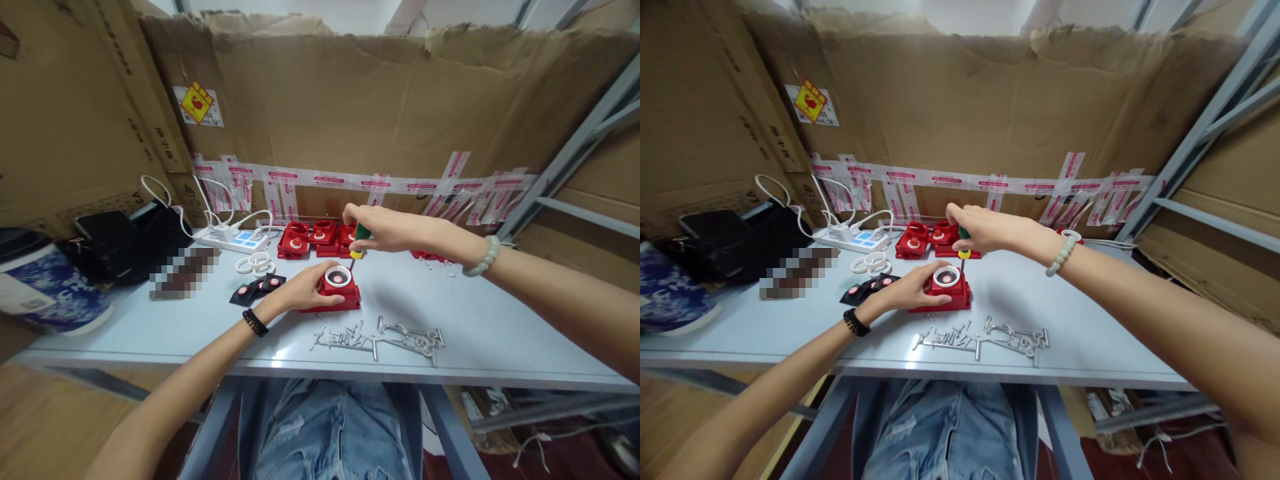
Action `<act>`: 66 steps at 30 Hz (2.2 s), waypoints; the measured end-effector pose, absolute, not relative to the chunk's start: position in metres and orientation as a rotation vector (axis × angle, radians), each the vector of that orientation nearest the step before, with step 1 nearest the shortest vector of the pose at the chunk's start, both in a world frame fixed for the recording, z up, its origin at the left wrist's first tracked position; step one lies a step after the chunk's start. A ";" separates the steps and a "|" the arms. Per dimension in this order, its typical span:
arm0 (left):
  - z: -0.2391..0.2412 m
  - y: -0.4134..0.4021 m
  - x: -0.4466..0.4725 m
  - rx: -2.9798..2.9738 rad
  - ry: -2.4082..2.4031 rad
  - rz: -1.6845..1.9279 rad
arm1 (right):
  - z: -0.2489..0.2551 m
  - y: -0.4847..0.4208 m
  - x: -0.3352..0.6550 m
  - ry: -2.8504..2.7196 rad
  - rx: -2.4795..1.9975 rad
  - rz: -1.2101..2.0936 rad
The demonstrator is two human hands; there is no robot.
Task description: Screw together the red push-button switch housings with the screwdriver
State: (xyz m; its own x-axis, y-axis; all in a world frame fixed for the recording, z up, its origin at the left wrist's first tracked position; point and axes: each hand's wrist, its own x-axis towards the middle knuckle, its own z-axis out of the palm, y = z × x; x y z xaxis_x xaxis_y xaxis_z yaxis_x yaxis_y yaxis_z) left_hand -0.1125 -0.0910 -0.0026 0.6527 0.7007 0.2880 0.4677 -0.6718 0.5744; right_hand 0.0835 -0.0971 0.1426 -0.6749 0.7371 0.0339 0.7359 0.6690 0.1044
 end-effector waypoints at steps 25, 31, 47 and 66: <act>-0.006 -0.088 -0.115 2.423 0.916 0.703 | 0.141 -0.086 0.086 2.891 1.285 0.096; -0.003 -0.089 -0.113 2.415 0.897 0.701 | 0.139 -0.094 0.079 2.766 1.526 0.185; -0.003 -0.089 -0.113 2.397 0.904 0.699 | 0.141 -0.091 0.077 2.793 1.628 0.029; -0.002 -0.090 -0.113 2.398 0.913 0.679 | 0.131 -0.084 0.080 2.834 1.723 0.139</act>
State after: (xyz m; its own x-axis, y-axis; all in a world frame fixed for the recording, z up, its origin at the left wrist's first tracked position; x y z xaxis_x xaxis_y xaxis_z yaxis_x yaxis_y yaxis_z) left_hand -0.1133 -0.0905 -0.0017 0.6538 0.7051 0.2746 0.4655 -0.6609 0.5886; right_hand 0.0802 -0.0841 0.1312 -0.4496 0.8719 0.1940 0.8867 0.4619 -0.0211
